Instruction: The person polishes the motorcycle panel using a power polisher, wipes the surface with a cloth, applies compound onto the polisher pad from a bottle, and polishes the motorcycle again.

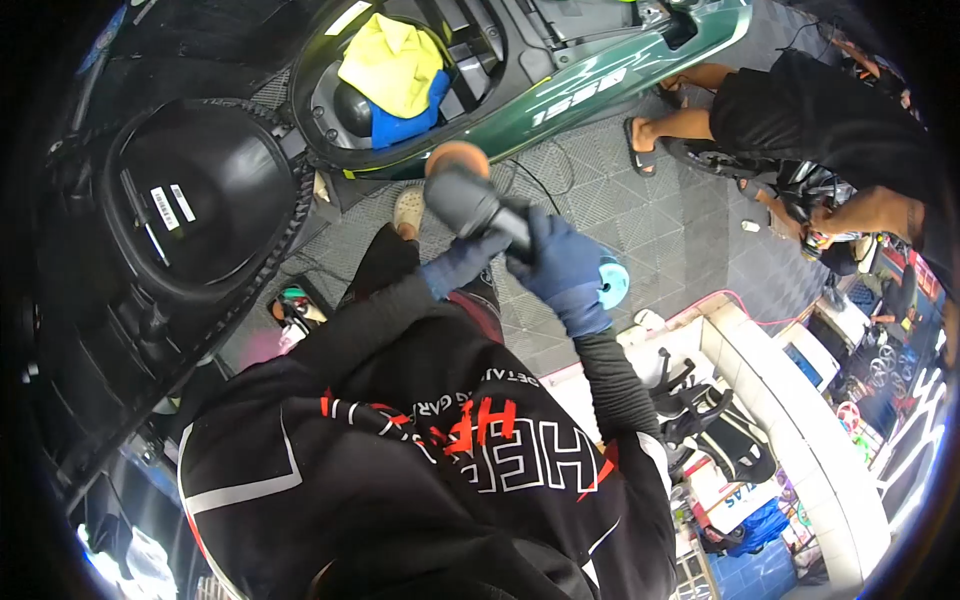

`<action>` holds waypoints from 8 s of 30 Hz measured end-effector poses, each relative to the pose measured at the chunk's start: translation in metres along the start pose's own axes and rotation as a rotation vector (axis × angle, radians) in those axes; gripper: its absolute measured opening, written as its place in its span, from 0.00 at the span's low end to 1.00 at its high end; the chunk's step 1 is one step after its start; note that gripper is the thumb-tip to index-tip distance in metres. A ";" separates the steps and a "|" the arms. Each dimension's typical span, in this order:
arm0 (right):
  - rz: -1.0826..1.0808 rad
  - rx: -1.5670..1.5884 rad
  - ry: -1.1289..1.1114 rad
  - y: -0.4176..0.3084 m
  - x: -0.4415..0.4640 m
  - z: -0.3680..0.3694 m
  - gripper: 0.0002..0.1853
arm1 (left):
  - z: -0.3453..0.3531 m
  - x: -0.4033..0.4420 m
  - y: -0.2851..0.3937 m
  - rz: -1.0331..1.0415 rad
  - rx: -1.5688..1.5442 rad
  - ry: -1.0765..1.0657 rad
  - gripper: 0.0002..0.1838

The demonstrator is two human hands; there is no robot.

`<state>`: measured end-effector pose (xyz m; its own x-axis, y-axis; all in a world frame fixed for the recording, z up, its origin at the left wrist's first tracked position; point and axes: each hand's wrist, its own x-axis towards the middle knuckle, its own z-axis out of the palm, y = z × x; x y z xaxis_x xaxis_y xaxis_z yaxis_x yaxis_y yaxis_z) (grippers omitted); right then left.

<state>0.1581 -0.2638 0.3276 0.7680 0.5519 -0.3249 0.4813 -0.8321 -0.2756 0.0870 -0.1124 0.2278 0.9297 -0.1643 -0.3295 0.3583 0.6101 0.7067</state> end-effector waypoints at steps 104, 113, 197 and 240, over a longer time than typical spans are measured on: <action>0.421 1.480 0.366 0.057 -0.006 0.041 0.30 | 0.075 0.118 0.051 -0.295 0.526 -0.113 0.19; 0.417 1.496 0.383 0.062 0.001 0.045 0.33 | 0.075 0.121 0.051 -0.295 0.496 -0.099 0.19; 0.419 1.325 0.270 0.107 0.005 0.027 0.36 | 0.102 0.147 0.048 -0.234 0.529 -0.061 0.26; 0.408 1.085 0.318 0.089 -0.007 0.054 0.42 | 0.056 0.117 0.036 -0.250 0.620 -0.324 0.32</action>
<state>0.1727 -0.3390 0.2561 0.9244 0.0930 -0.3699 -0.3108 -0.3784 -0.8719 0.2138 -0.1532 0.2493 0.7582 -0.5196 -0.3940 0.4559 -0.0095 0.8900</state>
